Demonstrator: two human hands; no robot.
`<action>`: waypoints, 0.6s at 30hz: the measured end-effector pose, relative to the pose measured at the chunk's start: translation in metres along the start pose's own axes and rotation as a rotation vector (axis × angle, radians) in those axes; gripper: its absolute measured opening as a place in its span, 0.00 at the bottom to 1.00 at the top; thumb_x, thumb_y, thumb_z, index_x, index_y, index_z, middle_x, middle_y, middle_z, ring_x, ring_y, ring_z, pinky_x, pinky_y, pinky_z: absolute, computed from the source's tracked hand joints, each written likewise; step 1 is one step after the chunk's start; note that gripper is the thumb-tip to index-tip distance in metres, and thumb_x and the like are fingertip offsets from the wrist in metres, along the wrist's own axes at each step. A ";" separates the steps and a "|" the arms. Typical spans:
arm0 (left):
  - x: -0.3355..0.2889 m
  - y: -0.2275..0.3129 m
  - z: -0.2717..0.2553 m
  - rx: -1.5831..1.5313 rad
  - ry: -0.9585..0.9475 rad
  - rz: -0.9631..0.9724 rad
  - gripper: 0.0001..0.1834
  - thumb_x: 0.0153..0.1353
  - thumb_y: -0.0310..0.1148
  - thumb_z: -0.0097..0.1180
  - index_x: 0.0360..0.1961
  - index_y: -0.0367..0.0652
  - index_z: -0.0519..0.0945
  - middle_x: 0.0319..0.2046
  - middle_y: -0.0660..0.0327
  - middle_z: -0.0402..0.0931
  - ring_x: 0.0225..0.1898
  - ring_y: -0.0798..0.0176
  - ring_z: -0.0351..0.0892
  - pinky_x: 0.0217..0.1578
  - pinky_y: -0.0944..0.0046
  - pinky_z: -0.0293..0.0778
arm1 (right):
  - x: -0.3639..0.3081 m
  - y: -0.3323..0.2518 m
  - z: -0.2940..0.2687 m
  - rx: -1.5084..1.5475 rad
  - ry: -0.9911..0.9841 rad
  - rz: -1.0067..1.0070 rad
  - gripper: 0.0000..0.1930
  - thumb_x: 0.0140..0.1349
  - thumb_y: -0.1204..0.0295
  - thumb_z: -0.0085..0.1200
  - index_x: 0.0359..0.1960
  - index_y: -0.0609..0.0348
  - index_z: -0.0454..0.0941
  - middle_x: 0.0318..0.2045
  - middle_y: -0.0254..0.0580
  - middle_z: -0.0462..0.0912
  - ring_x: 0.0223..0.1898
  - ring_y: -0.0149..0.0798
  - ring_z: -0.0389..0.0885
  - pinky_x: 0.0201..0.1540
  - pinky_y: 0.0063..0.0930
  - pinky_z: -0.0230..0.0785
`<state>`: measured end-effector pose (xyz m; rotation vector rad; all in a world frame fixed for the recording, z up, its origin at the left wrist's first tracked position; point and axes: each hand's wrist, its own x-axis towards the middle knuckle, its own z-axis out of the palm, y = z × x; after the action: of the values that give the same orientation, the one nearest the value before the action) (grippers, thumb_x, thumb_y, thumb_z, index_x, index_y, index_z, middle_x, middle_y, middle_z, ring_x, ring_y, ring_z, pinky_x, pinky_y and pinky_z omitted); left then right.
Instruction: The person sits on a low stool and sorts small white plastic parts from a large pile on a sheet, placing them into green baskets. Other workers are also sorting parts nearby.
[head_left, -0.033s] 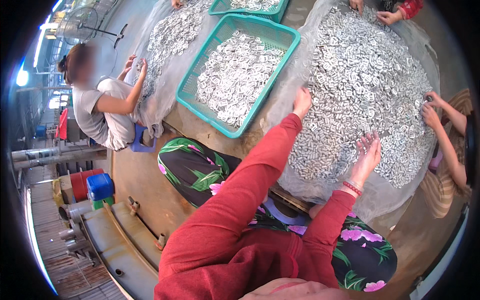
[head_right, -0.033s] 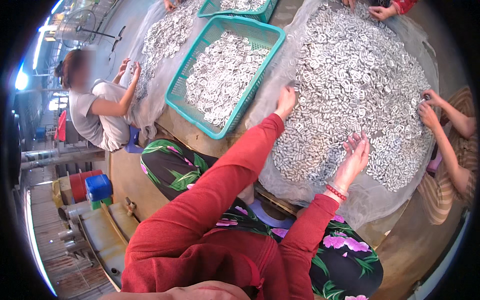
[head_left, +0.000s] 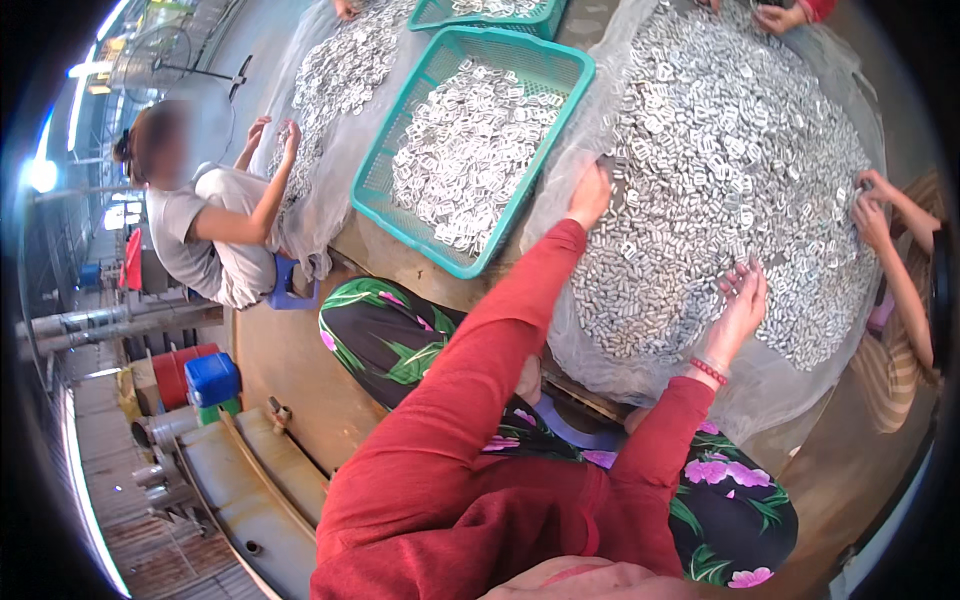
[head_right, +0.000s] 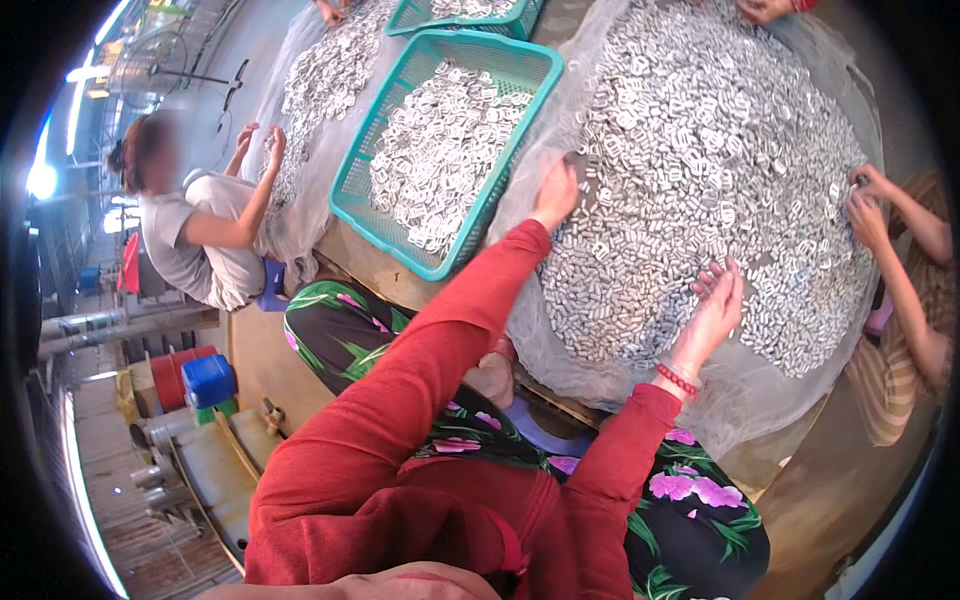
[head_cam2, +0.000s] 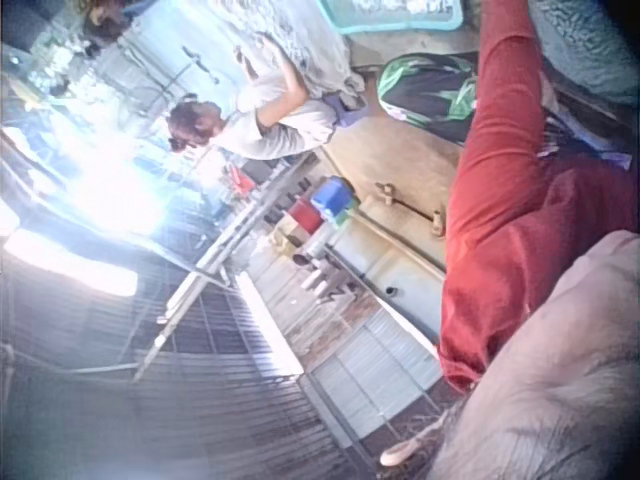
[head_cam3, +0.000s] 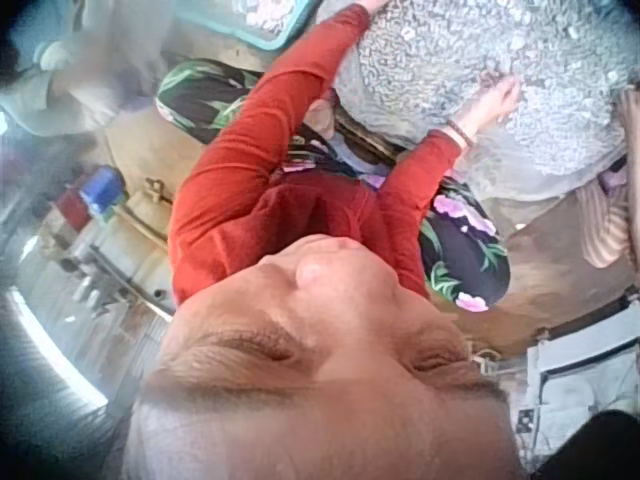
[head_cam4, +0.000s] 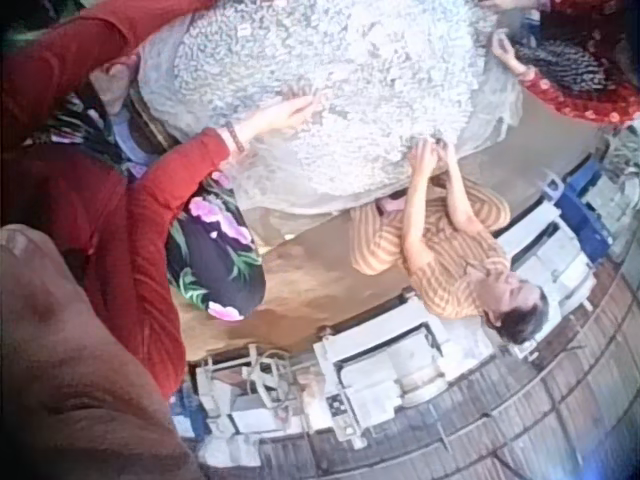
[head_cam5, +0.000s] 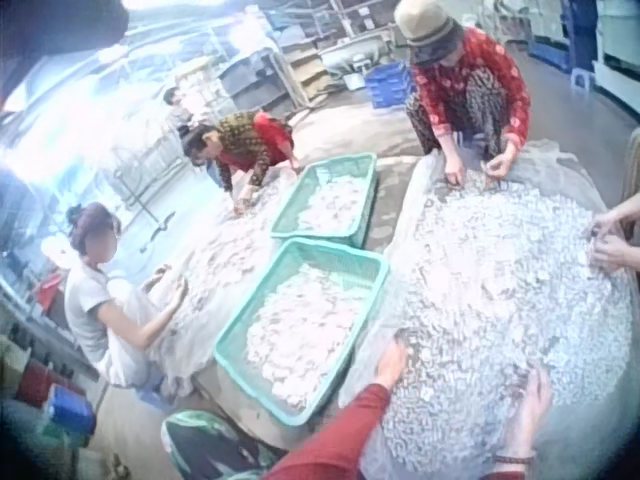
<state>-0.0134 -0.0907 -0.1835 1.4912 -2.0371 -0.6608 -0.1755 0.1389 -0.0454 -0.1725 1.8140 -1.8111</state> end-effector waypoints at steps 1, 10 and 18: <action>0.002 -0.029 -0.015 0.148 0.127 0.210 0.18 0.63 0.35 0.36 0.48 0.36 0.69 0.42 0.40 0.71 0.45 0.43 0.71 0.48 0.49 0.65 | 0.007 0.009 0.007 -0.177 -0.060 -0.030 0.15 0.64 0.69 0.44 0.49 0.60 0.72 0.41 0.41 0.76 0.41 0.31 0.74 0.40 0.24 0.69; -0.008 -0.063 -0.068 0.139 -0.201 0.074 0.25 0.64 0.40 0.35 0.58 0.37 0.63 0.57 0.45 0.61 0.62 0.49 0.55 0.62 0.59 0.48 | -0.036 0.090 0.104 -0.876 -0.525 -0.459 0.14 0.50 0.76 0.54 0.41 0.58 0.76 0.38 0.43 0.74 0.44 0.46 0.70 0.44 0.37 0.67; 0.016 -0.049 -0.077 -0.082 -0.122 -0.058 0.22 0.59 0.32 0.44 0.55 0.36 0.65 0.52 0.44 0.67 0.56 0.45 0.63 0.57 0.57 0.57 | 0.011 0.118 0.056 -0.637 -0.545 -0.199 0.12 0.48 0.71 0.57 0.35 0.62 0.78 0.26 0.46 0.79 0.28 0.46 0.76 0.34 0.35 0.68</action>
<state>0.0679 -0.1249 -0.1566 1.5009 -2.0360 -0.8672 -0.1238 0.0940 -0.1565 -1.0091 1.9259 -1.0758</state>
